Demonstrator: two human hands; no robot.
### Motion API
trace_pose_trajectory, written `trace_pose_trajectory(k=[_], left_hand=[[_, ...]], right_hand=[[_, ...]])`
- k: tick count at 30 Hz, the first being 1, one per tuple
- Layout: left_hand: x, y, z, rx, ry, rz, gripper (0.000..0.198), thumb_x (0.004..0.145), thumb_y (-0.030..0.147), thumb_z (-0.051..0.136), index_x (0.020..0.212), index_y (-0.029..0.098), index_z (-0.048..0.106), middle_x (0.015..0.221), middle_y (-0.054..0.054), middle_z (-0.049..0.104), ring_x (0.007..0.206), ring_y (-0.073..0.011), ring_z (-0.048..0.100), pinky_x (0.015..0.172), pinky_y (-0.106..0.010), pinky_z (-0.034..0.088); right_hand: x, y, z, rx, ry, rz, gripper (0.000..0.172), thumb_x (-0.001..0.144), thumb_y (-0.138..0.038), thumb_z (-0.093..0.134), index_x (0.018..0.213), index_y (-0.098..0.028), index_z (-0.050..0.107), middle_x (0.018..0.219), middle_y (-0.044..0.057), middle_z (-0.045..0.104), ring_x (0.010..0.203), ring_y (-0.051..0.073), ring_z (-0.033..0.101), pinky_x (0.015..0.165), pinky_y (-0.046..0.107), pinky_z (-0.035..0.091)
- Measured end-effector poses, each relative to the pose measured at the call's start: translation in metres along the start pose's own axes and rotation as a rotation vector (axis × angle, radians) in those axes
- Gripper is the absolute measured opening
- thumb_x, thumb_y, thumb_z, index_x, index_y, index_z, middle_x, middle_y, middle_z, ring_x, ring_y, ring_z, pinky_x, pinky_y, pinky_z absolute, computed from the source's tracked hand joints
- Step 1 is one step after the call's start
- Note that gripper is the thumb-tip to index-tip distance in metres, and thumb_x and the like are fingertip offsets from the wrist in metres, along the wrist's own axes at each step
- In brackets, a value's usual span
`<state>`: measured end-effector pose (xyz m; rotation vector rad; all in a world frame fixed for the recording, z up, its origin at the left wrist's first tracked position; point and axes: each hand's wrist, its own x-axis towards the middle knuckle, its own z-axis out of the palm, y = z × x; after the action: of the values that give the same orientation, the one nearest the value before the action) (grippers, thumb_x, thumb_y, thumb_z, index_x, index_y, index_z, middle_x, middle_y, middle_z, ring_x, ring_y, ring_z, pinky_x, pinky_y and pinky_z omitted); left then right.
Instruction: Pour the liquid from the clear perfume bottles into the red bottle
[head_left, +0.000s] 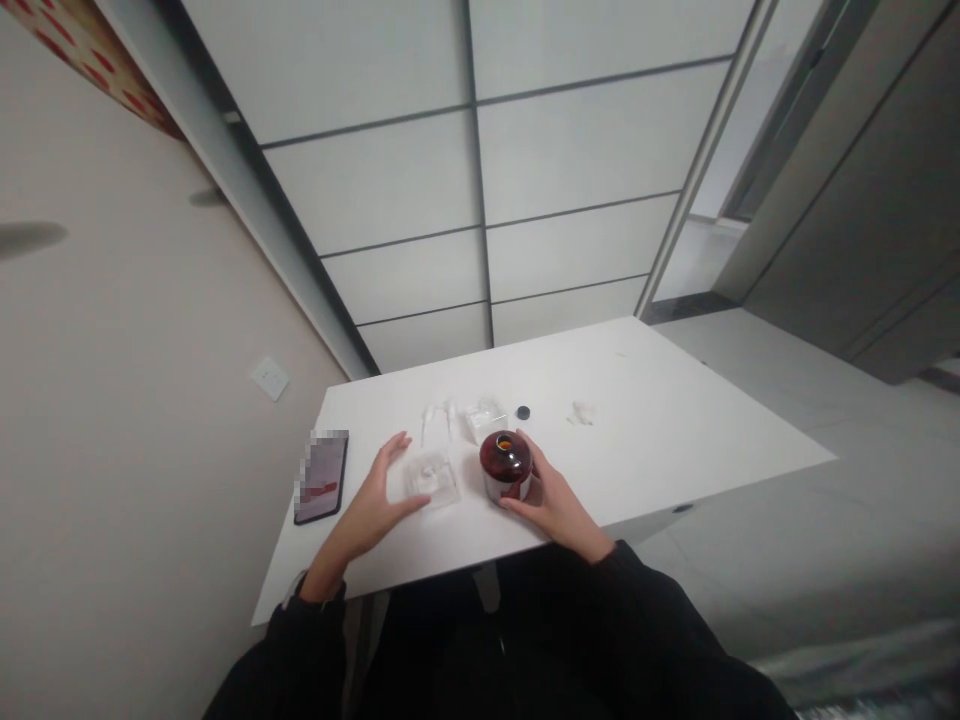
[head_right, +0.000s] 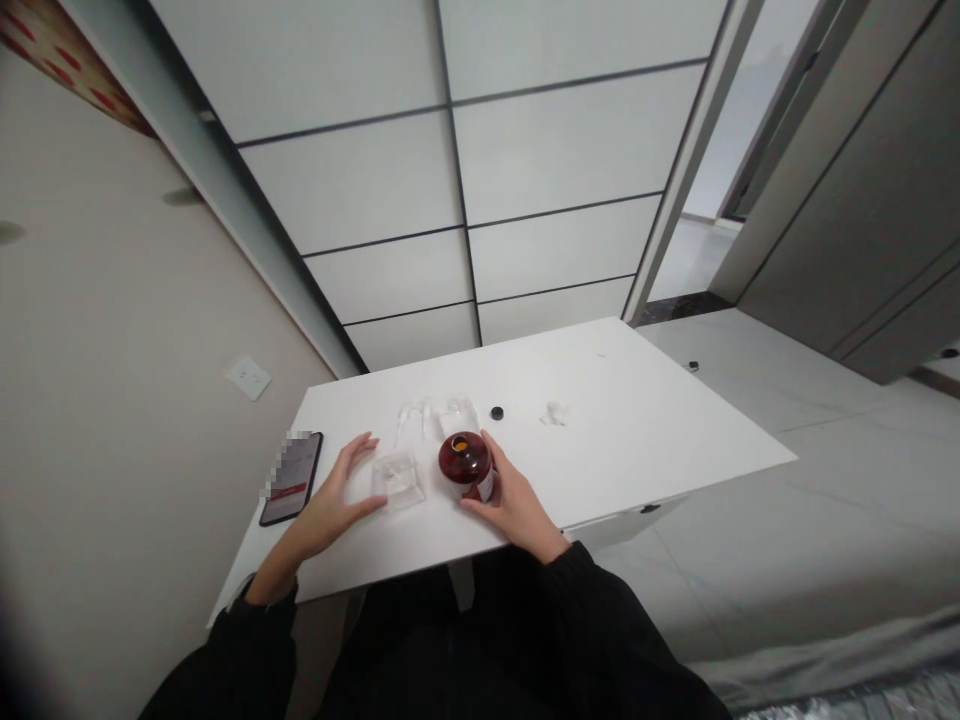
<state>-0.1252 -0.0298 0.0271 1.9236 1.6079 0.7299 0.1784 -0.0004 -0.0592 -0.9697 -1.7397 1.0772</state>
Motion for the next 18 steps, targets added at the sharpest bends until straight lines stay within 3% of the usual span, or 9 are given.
trace_pose_trajectory(k=[3,7,10,14,18], left_hand=[[0.041,0.029,-0.01,0.088,0.005,0.052,0.07,0.101,0.05,0.052,0.158,0.021,0.023,0.166,-0.022,0.037,0.156,-0.0317,0.04,0.129,-0.058,0.028],[0.117,0.059,0.003,0.224,-0.182,0.131,0.077,0.088,0.056,0.07,0.149,0.016,0.045,0.159,-0.022,0.05,0.15,-0.0364,0.048,0.126,-0.053,0.036],[0.154,0.067,0.022,0.322,-0.302,0.15,0.09,0.073,0.057,0.084,0.145,0.013,0.051,0.156,-0.025,0.054,0.142,-0.0432,0.055,0.12,-0.056,0.043],[0.166,0.066,0.04,0.42,-0.396,0.144,0.082,0.073,0.053,0.085,0.14,0.018,0.054,0.139,-0.021,0.068,0.121,-0.0427,0.07,0.103,-0.055,0.056],[0.162,0.066,0.039,0.433,-0.403,0.105,0.069,0.078,0.039,0.082,0.137,0.02,0.052,0.127,-0.018,0.073,0.111,-0.0395,0.074,0.094,-0.053,0.059]], right_hand=[[-0.002,0.001,-0.002,-0.006,0.007,0.006,0.104,0.084,-0.038,0.084,0.167,-0.026,0.022,0.169,0.018,0.04,0.157,0.034,0.04,0.13,0.06,0.029],[-0.004,0.0,-0.003,-0.032,0.015,0.009,0.102,0.086,-0.039,0.083,0.168,-0.027,0.022,0.17,0.018,0.039,0.157,0.035,0.04,0.129,0.059,0.032],[-0.005,-0.002,-0.005,-0.04,0.02,-0.001,0.095,0.089,-0.039,0.08,0.166,-0.027,0.027,0.169,0.017,0.041,0.156,0.035,0.042,0.127,0.059,0.036],[-0.005,-0.005,-0.006,-0.004,0.034,-0.001,0.084,0.09,-0.039,0.08,0.161,-0.031,0.037,0.166,0.013,0.047,0.154,0.035,0.045,0.124,0.057,0.042],[-0.007,-0.005,-0.006,0.035,0.024,0.053,0.081,0.09,-0.036,0.08,0.159,-0.033,0.04,0.16,0.012,0.054,0.148,0.035,0.053,0.12,0.057,0.048]])
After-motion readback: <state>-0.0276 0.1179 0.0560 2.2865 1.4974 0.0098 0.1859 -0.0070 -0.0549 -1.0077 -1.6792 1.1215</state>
